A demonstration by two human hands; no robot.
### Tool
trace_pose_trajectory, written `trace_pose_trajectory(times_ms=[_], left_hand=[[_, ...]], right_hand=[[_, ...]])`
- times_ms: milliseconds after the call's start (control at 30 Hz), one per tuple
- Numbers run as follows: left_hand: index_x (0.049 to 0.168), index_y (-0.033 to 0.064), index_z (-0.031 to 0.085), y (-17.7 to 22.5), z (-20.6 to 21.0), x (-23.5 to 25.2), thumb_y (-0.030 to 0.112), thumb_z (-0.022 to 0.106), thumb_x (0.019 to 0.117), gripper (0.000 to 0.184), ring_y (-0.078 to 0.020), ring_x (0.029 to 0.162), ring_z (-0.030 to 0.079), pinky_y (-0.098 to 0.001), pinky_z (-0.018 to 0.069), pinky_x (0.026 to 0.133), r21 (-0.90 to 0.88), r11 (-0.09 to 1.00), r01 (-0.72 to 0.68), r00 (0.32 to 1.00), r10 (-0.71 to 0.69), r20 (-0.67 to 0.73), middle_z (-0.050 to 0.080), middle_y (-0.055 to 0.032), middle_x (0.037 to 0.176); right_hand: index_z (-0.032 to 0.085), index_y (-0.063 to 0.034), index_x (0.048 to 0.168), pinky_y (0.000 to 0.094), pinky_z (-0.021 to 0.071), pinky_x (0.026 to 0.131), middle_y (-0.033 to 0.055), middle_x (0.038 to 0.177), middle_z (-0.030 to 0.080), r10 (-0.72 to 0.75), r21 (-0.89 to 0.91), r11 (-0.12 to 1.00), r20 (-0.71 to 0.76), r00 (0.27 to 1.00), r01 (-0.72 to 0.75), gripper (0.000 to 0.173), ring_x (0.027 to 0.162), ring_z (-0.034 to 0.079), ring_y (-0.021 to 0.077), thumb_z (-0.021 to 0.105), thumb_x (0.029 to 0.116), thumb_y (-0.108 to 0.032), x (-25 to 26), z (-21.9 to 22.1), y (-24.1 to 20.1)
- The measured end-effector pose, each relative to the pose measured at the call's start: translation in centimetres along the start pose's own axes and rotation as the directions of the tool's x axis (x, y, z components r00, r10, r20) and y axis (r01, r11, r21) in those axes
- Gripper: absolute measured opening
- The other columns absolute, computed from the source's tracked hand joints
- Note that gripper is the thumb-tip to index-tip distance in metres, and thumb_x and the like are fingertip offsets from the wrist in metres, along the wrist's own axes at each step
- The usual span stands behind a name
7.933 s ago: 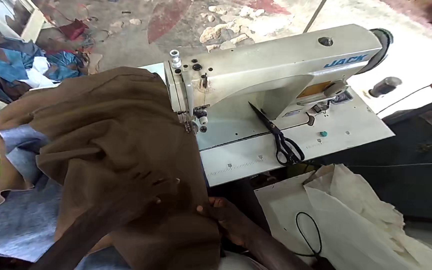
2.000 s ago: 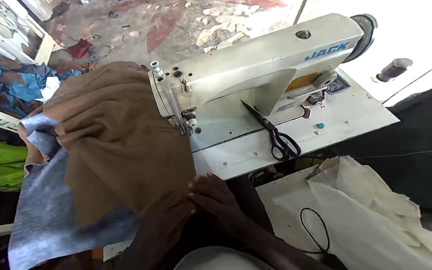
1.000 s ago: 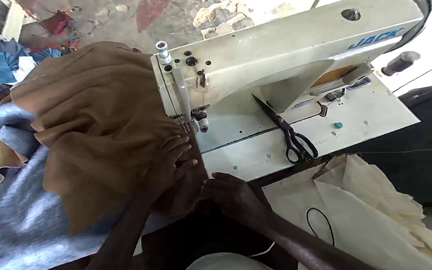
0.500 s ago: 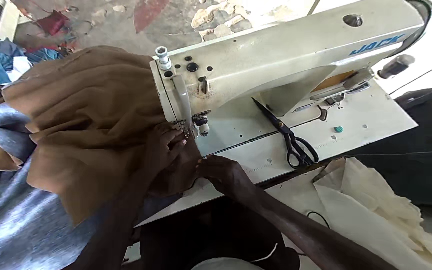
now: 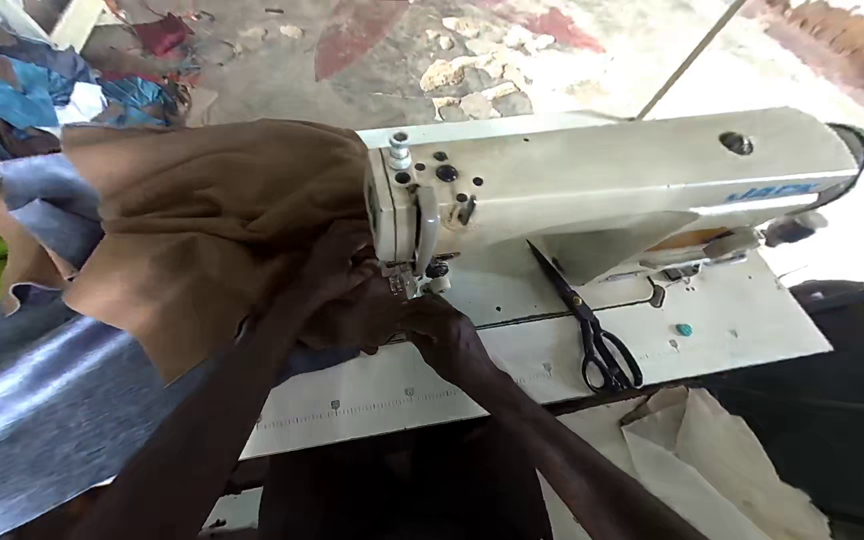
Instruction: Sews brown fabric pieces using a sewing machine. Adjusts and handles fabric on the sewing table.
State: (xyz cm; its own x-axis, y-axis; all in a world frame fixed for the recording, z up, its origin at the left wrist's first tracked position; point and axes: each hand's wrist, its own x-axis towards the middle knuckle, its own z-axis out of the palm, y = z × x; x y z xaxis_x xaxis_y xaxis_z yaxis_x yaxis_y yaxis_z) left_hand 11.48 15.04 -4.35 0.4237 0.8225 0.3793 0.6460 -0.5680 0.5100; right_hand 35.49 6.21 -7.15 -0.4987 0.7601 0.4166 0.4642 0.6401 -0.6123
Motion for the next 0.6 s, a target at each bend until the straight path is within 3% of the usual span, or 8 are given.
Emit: trace_pose_trajectory(times_ms=[133,233,267,333,433,500,600], left_hand=[[0.116,0.001,0.072,-0.5,-0.9,1.3,0.016,0.07,0.0929,0.028,-0.0349,0.132,0.055,-0.0554,0.0426,0.11,0.04,0.999,-0.007,0.998,0.004,0.065,0.064,-0.017,0.133],[0.103,0.004,0.075,1.4,-1.1,0.4,0.013,0.072,0.0865,0.019,-0.0362,0.125,0.058,-0.0591,0.0422,0.107,0.094,0.993,-0.073,0.997,0.074,-0.008,0.068,-0.0164,0.123],[0.105,0.0062,0.076,2.7,-1.0,-0.6,0.017,0.074,0.0861,0.022,-0.035,0.124,0.059,-0.0589,0.0418,0.108,0.101,0.994,-0.043,0.999,0.044,-0.011,0.069,-0.015,0.121],[0.107,0.0146,0.078,4.7,-0.1,-3.1,0.032,0.068,0.0965,0.023,-0.0261,0.117,0.064,-0.0534,0.048,0.105,0.167,0.986,0.014,0.997,-0.026,0.069,0.073,-0.0061,0.115],[0.121,0.017,0.074,4.1,1.6,-6.1,0.047,0.059,0.1003,0.04,-0.0223,0.133,0.054,-0.0472,0.041,0.115,0.091,0.996,0.005,0.995,-0.014,0.098,0.066,-0.0024,0.132],[0.124,0.0176,0.073,3.4,1.7,-6.3,0.052,0.058,0.0999,0.045,-0.0228,0.137,0.052,-0.0488,0.0386,0.118,0.075,0.997,0.003,0.997,-0.008,0.072,0.064,-0.0023,0.137],[0.12,0.0146,0.074,2.4,1.7,-5.7,0.05,0.062,0.0981,0.043,-0.0227,0.13,0.056,-0.0492,0.0395,0.115,0.043,0.999,-0.022,0.999,0.02,0.048,0.067,-0.0039,0.128]], right_hand=[[0.08,-0.0137,0.103,0.0413,0.0524,0.097,0.0012,0.116,0.072,0.058,-0.094,0.994,-0.025,0.998,-0.06,0.016,0.113,0.063,0.0207,0.066,0.0949,-0.013,0.6,0.3,-0.1],[0.079,-0.0142,0.106,0.0428,0.0531,0.097,0.0012,0.119,0.071,0.072,-0.154,0.985,-0.029,0.997,-0.075,0.018,0.115,0.063,0.0207,0.064,0.0964,-0.017,0.2,0.4,-0.4],[0.079,-0.0144,0.105,0.0428,0.0537,0.095,0.0009,0.119,0.071,0.067,-0.166,0.984,-0.029,0.997,-0.071,0.018,0.114,0.063,0.0206,0.064,0.0965,-0.017,0.1,0.4,-0.5],[0.079,-0.0142,0.105,0.0421,0.0541,0.092,0.0,0.118,0.072,0.047,-0.181,0.982,-0.038,0.998,-0.053,0.018,0.112,0.064,0.02,0.064,0.0965,-0.017,-0.3,0.3,-0.9],[0.079,-0.0135,0.108,0.0412,0.0533,0.093,0.0006,0.119,0.072,0.041,-0.191,0.981,-0.033,0.999,-0.046,0.021,0.112,0.063,0.0203,0.062,0.0974,-0.018,-0.8,0.3,-1.2],[0.079,-0.0125,0.106,0.0418,0.0533,0.094,0.0021,0.118,0.072,0.044,-0.184,0.982,-0.034,0.998,-0.05,0.02,0.113,0.063,0.0215,0.063,0.0974,-0.019,-0.7,0.3,-1.1],[0.079,-0.0127,0.11,0.0414,0.0522,0.095,0.0016,0.122,0.071,0.066,-0.202,0.977,-0.018,0.998,-0.068,0.022,0.116,0.062,0.0213,0.063,0.0985,-0.023,-0.9,0.4,-1.2]])
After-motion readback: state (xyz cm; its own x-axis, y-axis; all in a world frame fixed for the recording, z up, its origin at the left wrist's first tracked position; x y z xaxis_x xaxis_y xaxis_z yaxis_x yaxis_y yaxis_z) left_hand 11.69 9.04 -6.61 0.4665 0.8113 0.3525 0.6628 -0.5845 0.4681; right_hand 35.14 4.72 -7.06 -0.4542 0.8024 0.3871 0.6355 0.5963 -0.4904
